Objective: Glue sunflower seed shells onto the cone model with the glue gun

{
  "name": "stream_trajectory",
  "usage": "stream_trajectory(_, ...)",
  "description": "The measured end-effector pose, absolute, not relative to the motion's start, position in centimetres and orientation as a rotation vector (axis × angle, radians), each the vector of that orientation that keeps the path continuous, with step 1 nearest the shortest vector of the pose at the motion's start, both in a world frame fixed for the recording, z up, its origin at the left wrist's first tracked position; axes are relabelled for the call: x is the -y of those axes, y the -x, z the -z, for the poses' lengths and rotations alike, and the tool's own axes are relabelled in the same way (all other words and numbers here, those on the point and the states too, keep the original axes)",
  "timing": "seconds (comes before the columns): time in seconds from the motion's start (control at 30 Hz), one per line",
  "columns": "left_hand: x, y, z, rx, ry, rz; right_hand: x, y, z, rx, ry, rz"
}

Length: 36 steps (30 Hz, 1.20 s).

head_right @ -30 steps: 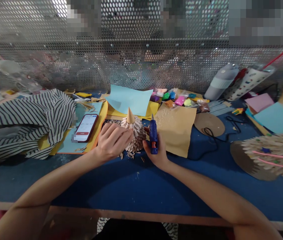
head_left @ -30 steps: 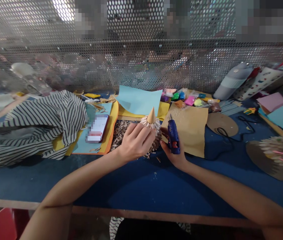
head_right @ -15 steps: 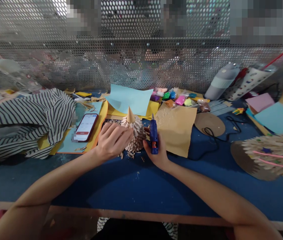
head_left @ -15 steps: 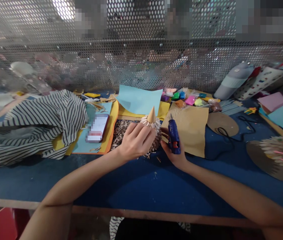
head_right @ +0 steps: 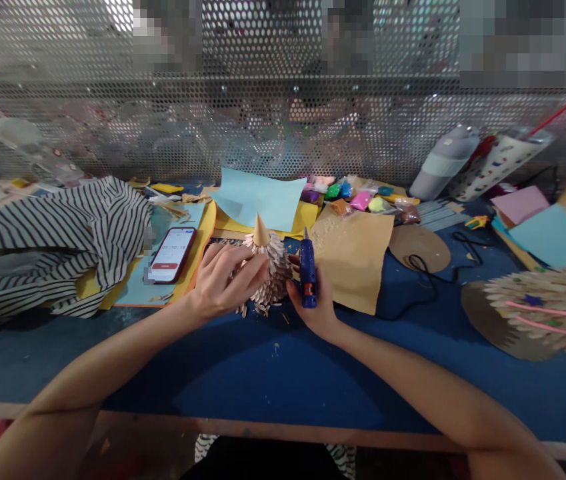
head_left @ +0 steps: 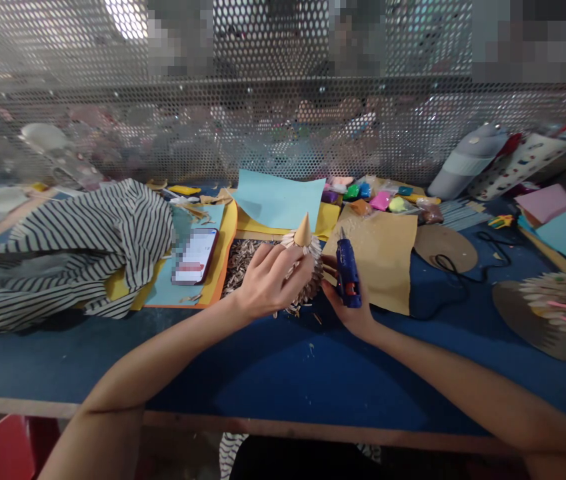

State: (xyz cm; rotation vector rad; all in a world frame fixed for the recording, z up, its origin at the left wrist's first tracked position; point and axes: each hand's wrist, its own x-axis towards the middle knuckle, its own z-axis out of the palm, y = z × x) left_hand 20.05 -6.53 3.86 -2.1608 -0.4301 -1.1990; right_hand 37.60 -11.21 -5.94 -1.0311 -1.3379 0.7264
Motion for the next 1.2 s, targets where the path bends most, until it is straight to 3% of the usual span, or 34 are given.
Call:
stream_trajectory(0.43,6.2,-19.6,-4.2,0.734,2.579,1.56,11.1,-37.3,5.9,1.301,1.016,-0.726)
stream_trajectory(1.2,4.6,-19.5,-3.0,0.466,2.726,1.675,11.1,-37.4,6.0,1.335,1.016,-0.705)
